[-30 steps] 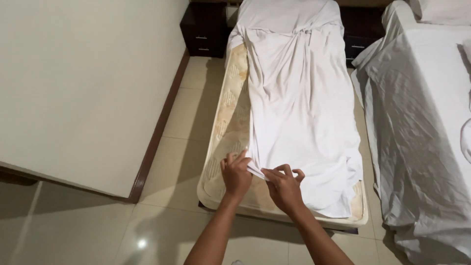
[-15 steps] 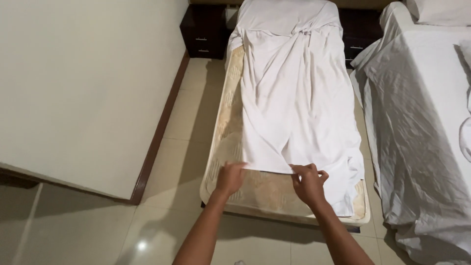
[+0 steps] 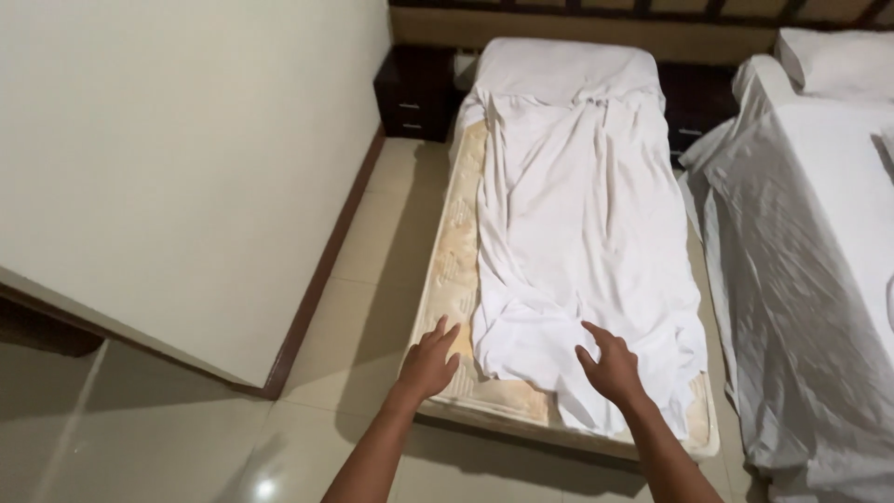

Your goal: The person folds a white towel on a mattress and places it on a bedside table. Then, the person spreads a white bedsheet over the mattress, smoothing it out and tucking the edges under the mattress.

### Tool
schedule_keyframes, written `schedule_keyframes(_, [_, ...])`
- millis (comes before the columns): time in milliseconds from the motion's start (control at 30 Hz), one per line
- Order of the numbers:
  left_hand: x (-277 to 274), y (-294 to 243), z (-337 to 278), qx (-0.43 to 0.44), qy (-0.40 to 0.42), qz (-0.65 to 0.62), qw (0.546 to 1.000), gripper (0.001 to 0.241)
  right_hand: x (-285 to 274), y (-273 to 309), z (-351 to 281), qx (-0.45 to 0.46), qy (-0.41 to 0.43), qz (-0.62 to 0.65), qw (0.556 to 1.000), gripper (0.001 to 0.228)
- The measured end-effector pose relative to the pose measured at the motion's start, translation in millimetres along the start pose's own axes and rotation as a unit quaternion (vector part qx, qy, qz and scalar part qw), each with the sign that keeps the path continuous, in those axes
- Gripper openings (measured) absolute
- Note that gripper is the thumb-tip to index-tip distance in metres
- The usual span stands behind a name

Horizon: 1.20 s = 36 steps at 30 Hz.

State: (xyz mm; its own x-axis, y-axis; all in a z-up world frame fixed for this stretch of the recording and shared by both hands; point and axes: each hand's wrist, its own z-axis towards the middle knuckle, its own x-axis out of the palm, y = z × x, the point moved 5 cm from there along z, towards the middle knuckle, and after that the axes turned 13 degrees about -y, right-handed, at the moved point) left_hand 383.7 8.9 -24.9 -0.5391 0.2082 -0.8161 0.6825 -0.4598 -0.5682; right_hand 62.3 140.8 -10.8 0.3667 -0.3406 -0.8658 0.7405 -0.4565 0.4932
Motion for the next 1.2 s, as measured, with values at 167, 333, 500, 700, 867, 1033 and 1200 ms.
schedule_keyframes(167, [-28, 18, -2, 0.030, -0.044, 0.008, 0.999, 0.062, -6, 8, 7, -0.053, -0.040, 0.014, 0.998, 0.062])
schedule_keyframes(333, [-58, 31, 5, 0.013, -0.054, 0.015, 0.998, 0.062, -9, 30, 10, -0.092, -0.073, -0.016, 0.993, 0.068])
schedule_keyframes(500, [-88, 36, 19, -0.019, -0.047, 0.045, 0.998, 0.068, 0, 47, 29, -0.128, -0.104, -0.042, 0.985, 0.074])
schedule_keyframes(700, [-111, 56, 41, -0.035, -0.055, 0.068, 0.996, 0.069, 28, 68, 67, -0.166, -0.119, -0.043, 0.978, 0.075])
schedule_keyframes(867, [-120, 85, 89, -0.028, -0.065, 0.103, 0.992, 0.069, 56, 89, 113, -0.173, -0.112, -0.038, 0.978, 0.077])
schedule_keyframes(1033, [-131, 106, 135, -0.009, -0.081, 0.106, 0.991, 0.069, 81, 106, 147, -0.179, -0.109, -0.031, 0.977, 0.077])
schedule_keyframes(1200, [-135, 131, 181, 0.006, -0.075, 0.112, 0.991, 0.069, 95, 122, 177, -0.167, -0.084, -0.044, 0.981, 0.078])
